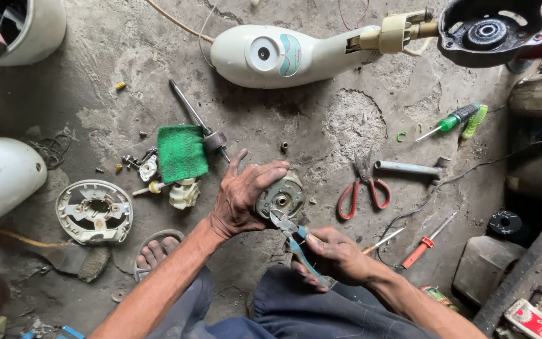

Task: Disassembling a fan motor and its housing using hand tools like pliers and a screwdriver.

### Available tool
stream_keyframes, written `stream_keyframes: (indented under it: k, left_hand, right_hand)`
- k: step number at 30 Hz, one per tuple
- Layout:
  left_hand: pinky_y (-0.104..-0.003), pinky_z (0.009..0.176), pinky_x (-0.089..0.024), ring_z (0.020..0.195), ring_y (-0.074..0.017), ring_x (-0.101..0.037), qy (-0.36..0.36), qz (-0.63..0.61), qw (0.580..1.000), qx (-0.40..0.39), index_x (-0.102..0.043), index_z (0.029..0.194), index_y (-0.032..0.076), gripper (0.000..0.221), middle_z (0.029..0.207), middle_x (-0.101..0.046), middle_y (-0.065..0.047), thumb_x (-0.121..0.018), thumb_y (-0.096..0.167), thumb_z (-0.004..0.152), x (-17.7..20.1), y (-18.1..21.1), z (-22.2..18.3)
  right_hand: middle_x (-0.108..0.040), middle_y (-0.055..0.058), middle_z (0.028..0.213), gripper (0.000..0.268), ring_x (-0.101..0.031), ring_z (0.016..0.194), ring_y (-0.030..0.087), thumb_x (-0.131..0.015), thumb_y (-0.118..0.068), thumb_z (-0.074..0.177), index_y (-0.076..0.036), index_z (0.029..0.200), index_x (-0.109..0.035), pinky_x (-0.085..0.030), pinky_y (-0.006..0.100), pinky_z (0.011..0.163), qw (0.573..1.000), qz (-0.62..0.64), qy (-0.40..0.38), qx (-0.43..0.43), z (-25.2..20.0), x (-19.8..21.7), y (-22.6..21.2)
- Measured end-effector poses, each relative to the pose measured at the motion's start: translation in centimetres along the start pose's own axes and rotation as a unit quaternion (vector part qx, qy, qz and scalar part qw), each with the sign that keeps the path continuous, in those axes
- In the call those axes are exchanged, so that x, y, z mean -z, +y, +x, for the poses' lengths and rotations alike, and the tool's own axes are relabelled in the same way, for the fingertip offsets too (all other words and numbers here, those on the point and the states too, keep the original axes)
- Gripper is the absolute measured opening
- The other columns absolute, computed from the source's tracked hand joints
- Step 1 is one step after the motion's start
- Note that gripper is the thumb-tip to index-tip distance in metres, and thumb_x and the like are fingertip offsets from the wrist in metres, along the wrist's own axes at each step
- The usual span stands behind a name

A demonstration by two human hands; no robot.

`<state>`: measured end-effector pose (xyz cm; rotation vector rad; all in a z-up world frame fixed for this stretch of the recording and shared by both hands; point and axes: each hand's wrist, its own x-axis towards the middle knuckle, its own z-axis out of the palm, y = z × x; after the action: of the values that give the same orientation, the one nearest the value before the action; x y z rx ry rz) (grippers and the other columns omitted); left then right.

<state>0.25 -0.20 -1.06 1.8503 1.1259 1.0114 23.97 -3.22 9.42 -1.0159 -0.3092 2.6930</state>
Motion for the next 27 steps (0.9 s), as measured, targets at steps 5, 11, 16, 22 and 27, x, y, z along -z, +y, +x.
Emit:
stream_keyframes:
  k: [5,11,16,22,27]
  left_hand:
    - [-0.055,0.13,-0.021,0.114,-0.0112,-0.07,0.001,0.0,1.0,0.001,-0.054,0.137,0.024,0.089,0.139,-0.067,0.004,-0.097,0.043,0.061,-0.2,0.0,0.2]
    - [-0.055,0.13,-0.021,0.109,-0.0103,-0.07,0.0,0.008,1.0,-0.008,-0.055,0.137,0.024,0.082,0.139,-0.067,0.004,-0.092,0.048,0.067,-0.1,0.1,0.5]
    - [-0.057,0.13,-0.02,0.116,-0.0112,-0.069,-0.003,0.007,1.0,0.005,-0.054,0.137,0.025,0.087,0.138,-0.068,0.006,-0.094,0.05,0.063,0.1,0.2,0.1]
    - [-0.055,0.13,-0.021,0.111,-0.0109,-0.069,0.002,0.01,1.0,-0.01,-0.053,0.139,0.024,0.089,0.14,-0.066,0.005,-0.088,0.058,0.064,0.3,-0.1,0.5]
    - [-0.057,0.128,-0.022,0.111,-0.0113,-0.069,0.001,0.004,1.0,-0.01,-0.054,0.137,0.022,0.086,0.138,-0.067,0.005,-0.09,0.054,0.065,0.2,0.3,0.3]
  right_hand:
    - [-0.06,0.017,0.081,0.034,-0.058,0.059,0.021,-0.045,-0.03,0.109,0.003,0.11,-0.054,-0.045,0.029,0.042,0.983,0.161,-0.001,-0.082,-0.6,0.5,-0.1]
    - [-0.06,0.021,0.085,0.044,-0.061,0.061,0.025,-0.037,-0.033,0.112,0.005,0.13,-0.05,-0.051,0.032,0.044,0.964,0.236,0.014,-0.119,-1.5,1.1,0.0]
    - [-0.07,0.026,0.097,0.046,-0.073,0.073,0.032,-0.048,-0.036,0.104,0.009,0.111,-0.056,-0.066,0.044,0.064,0.994,-0.003,0.067,-0.092,-1.7,-3.3,-2.7]
    - [-0.067,0.009,0.099,0.049,-0.062,0.066,0.016,-0.064,-0.018,0.092,0.002,0.136,-0.052,-0.05,0.025,0.045,0.543,-0.795,0.159,0.219,-1.6,-4.3,-2.1]
    - [-0.06,0.008,0.091,0.051,-0.051,0.057,0.013,-0.056,-0.023,0.101,-0.001,0.146,-0.046,-0.041,0.026,0.039,0.429,-0.861,0.176,0.209,-1.1,-0.9,-0.3]
